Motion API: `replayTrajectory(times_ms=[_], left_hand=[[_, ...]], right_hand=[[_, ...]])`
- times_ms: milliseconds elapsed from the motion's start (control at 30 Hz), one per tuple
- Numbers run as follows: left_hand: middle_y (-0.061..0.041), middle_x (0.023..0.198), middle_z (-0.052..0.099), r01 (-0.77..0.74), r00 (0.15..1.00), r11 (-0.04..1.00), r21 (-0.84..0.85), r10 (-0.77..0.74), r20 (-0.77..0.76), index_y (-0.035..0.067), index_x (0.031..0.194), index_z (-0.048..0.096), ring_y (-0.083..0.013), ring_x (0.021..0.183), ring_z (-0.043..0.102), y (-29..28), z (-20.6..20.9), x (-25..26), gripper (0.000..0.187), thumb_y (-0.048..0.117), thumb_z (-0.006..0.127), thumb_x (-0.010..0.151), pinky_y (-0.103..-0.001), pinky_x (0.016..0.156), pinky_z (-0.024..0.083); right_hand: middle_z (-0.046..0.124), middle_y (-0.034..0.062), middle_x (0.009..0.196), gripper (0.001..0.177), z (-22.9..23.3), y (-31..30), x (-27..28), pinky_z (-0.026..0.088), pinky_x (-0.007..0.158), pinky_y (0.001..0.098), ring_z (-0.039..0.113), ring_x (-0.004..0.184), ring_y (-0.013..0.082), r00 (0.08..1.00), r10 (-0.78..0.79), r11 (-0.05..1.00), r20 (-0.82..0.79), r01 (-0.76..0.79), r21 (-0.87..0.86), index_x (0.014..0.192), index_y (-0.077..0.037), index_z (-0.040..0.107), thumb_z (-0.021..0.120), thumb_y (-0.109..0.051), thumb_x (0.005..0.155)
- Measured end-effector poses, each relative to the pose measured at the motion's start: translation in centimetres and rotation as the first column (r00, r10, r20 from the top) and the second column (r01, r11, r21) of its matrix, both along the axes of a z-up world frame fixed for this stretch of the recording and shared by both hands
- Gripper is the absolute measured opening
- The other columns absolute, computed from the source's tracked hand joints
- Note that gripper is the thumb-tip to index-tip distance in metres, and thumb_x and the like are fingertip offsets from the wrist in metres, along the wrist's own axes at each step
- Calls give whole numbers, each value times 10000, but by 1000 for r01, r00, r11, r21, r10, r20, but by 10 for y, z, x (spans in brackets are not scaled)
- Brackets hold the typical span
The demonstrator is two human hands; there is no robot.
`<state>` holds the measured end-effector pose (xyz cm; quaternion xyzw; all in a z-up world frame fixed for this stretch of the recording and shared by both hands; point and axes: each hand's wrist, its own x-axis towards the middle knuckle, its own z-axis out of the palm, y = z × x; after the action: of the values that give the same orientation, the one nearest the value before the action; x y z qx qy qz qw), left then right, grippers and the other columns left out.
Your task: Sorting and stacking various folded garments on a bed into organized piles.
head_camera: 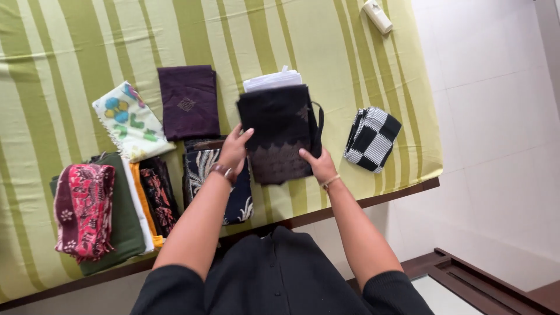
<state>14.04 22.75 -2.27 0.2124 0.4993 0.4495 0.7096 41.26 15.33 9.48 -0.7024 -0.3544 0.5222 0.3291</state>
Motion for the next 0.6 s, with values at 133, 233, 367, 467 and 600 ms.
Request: replayTrajectory(times_ms=[133, 233, 367, 467, 600], left_hand=[[-88, 1178, 736, 225, 790, 952, -206, -302, -534, 224, 1407, 603, -243, 1139, 692, 5, -116, 42, 509, 334, 762, 936, -411, 922, 577], [58, 973, 777, 204, 658, 937, -284, -346, -669, 358, 1223, 687, -142, 1048, 720, -4, -102, 53, 385, 491, 756, 868, -339, 892, 573], [-33, 1048, 760, 199, 850, 964, -175, -259, -459, 263, 1310, 600, -188, 1007, 725, -16, -48, 56, 469, 308, 778, 878, -357, 866, 583], [-151, 1152, 726, 140, 963, 984, -110, -161, -216, 184, 1397, 549, -251, 1030, 707, -16, -30, 57, 536, 203, 786, 916, -391, 855, 605], [-161, 1190, 711, 52, 996, 974, -222, -35, 77, 159, 1421, 562, -254, 1025, 721, -23, 32, 68, 587, 244, 820, 901, -408, 839, 627]], right_hand=[[717, 146, 1223, 692, -53, 33, 19, 555, 998, 437, 663, 1191, 313, 972, 72, 991, 223, -45, -125, 1317, -125, 636, 925, -419, 762], [680, 142, 1312, 720, -59, 42, 23, 510, 1085, 457, 613, 1268, 327, 956, 122, 981, 267, -75, -181, 1401, -174, 574, 860, -475, 812], [682, 116, 1317, 640, -60, 43, 27, 506, 1095, 445, 616, 1265, 308, 947, 164, 975, 278, -112, -192, 1398, -225, 560, 806, -463, 857], [679, 177, 1293, 545, -62, 46, 30, 519, 1071, 457, 620, 1248, 333, 975, 130, 991, 182, -121, -59, 1368, -159, 577, 785, -317, 890], [696, 182, 1232, 456, -50, 43, 25, 543, 1028, 419, 634, 1155, 216, 989, 93, 973, -111, -67, 221, 1367, -60, 583, 727, -50, 935]])
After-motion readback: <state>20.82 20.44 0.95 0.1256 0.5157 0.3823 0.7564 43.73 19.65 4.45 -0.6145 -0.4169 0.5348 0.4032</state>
